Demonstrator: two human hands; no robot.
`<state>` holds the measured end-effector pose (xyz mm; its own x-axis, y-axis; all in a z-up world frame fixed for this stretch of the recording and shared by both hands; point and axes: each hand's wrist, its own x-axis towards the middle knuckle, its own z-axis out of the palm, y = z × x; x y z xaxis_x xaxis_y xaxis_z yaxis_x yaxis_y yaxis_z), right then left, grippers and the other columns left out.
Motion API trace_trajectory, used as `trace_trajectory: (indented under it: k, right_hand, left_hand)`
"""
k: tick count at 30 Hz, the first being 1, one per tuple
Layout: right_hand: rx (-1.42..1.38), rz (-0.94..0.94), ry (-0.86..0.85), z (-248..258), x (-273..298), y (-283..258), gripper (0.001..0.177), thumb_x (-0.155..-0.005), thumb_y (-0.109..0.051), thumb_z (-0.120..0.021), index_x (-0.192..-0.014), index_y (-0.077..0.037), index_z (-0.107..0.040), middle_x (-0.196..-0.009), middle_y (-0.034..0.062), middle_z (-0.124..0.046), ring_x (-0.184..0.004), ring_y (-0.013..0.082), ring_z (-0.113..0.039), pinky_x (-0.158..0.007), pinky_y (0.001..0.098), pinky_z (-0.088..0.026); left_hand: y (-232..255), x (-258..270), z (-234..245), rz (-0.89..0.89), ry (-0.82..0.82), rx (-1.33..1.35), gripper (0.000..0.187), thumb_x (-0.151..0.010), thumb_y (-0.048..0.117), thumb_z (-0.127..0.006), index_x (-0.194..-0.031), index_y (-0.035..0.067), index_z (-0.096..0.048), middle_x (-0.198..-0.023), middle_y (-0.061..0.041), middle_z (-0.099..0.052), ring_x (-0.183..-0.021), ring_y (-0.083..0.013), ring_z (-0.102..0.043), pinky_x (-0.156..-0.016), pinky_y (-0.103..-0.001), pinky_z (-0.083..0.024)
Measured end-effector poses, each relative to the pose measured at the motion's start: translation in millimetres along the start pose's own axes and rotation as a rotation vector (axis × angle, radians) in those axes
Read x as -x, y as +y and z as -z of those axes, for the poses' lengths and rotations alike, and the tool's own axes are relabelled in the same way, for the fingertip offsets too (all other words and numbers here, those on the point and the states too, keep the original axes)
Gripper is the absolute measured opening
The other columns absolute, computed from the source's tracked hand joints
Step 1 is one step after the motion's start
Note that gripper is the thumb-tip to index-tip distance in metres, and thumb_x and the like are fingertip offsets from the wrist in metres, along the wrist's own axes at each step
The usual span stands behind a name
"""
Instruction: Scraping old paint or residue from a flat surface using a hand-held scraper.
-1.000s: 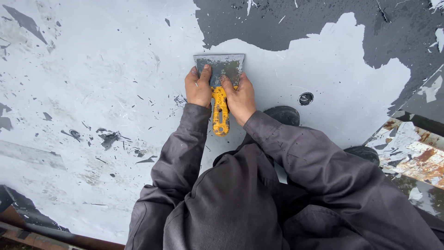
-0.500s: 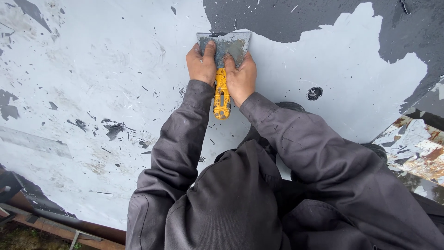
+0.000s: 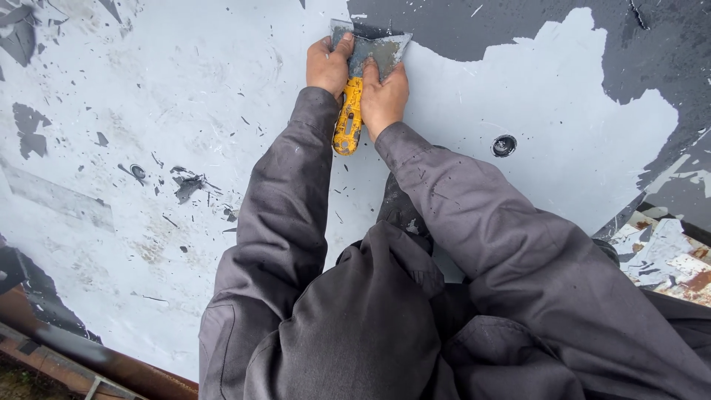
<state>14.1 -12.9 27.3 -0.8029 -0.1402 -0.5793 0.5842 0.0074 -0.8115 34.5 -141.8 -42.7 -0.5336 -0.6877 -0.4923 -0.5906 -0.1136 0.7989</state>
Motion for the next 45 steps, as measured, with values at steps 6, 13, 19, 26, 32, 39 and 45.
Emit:
trace_trajectory:
  k: [6, 13, 19, 26, 32, 39, 45]
  right_hand:
    - [0.098, 0.095, 0.066, -1, -2, 8, 0.031, -0.097, -0.018, -0.064, -0.115, 0.005, -0.058, -0.106, 0.0177, -0.074, -0.095, 0.0262, -0.074, -0.086, 0.0378, -0.057]
    - [0.237, 0.183, 0.142, -6, -8, 20, 0.038, -0.097, -0.027, -0.064, -0.114, 0.006, -0.059, -0.102, 0.0218, -0.073, -0.096, 0.0331, -0.074, -0.087, 0.0414, -0.056]
    - [0.215, 0.178, 0.099, -2, -12, 22, 0.038, -0.099, -0.029, -0.062, -0.112, 0.007, -0.060, -0.102, 0.0216, -0.074, -0.095, 0.0322, -0.074, -0.086, 0.0418, -0.056]
    - [0.185, 0.252, 0.065, 3, -18, 22, 0.034, -0.100, -0.027, -0.062, -0.112, 0.005, -0.060, -0.100, 0.0191, -0.075, -0.092, 0.0290, -0.076, -0.084, 0.0396, -0.058]
    - [0.085, 0.175, -0.019, 6, -24, 0, 0.031, -0.099, -0.024, -0.063, -0.110, 0.004, -0.061, -0.101, 0.0167, -0.075, -0.092, 0.0265, -0.074, -0.082, 0.0384, -0.058]
    - [0.149, 0.156, -0.017, 3, -20, 1, 0.032, -0.099, -0.026, -0.062, -0.114, 0.003, -0.059, -0.104, 0.0159, -0.073, -0.094, 0.0247, -0.074, -0.083, 0.0367, -0.058]
    - [0.301, 0.341, -0.067, 8, -66, -54, 0.034, -0.102, -0.030, -0.065, -0.112, 0.003, -0.062, -0.089, 0.0153, -0.076, -0.081, 0.0226, -0.077, -0.076, 0.0385, -0.059]
  left_hand:
    - [8, -6, 2, -0.014, -0.063, 0.061, 0.068, -0.093, 0.031, -0.072, -0.135, -0.018, -0.049, -0.122, -0.027, -0.070, -0.112, -0.0282, -0.069, -0.100, -0.036, -0.053]
    - [-6, -22, -3, -0.035, 0.064, -0.145, 0.067, -0.096, 0.035, -0.072, -0.135, -0.015, -0.051, -0.127, -0.027, -0.063, -0.116, -0.0274, -0.063, -0.102, -0.035, -0.048]
    - [-10, -20, -6, -0.089, -0.020, 0.087, 0.064, -0.096, 0.036, -0.066, -0.132, -0.016, -0.059, -0.121, -0.028, -0.074, -0.112, -0.0306, -0.070, -0.101, -0.037, -0.054]
    - [-22, -25, -15, -0.124, 0.102, 0.079, 0.066, -0.097, 0.034, -0.069, -0.136, -0.016, -0.051, -0.126, -0.026, -0.066, -0.115, -0.0282, -0.066, -0.102, -0.035, -0.049]
    - [-18, -41, -24, -0.012, 0.115, 0.201, 0.065, -0.094, 0.029, -0.069, -0.135, -0.017, -0.052, -0.123, -0.030, -0.070, -0.112, -0.0315, -0.069, -0.099, -0.036, -0.052]
    - [-38, -42, -18, -0.094, 0.102, 0.128, 0.066, -0.100, 0.030, -0.071, -0.141, -0.018, -0.051, -0.131, -0.028, -0.067, -0.122, -0.0286, -0.066, -0.107, -0.034, -0.047]
    - [-6, -123, -46, -0.162, -0.208, 0.615, 0.052, -0.096, 0.015, -0.075, -0.123, -0.021, -0.051, -0.111, -0.030, -0.064, -0.097, -0.0372, -0.070, -0.087, -0.054, -0.062]
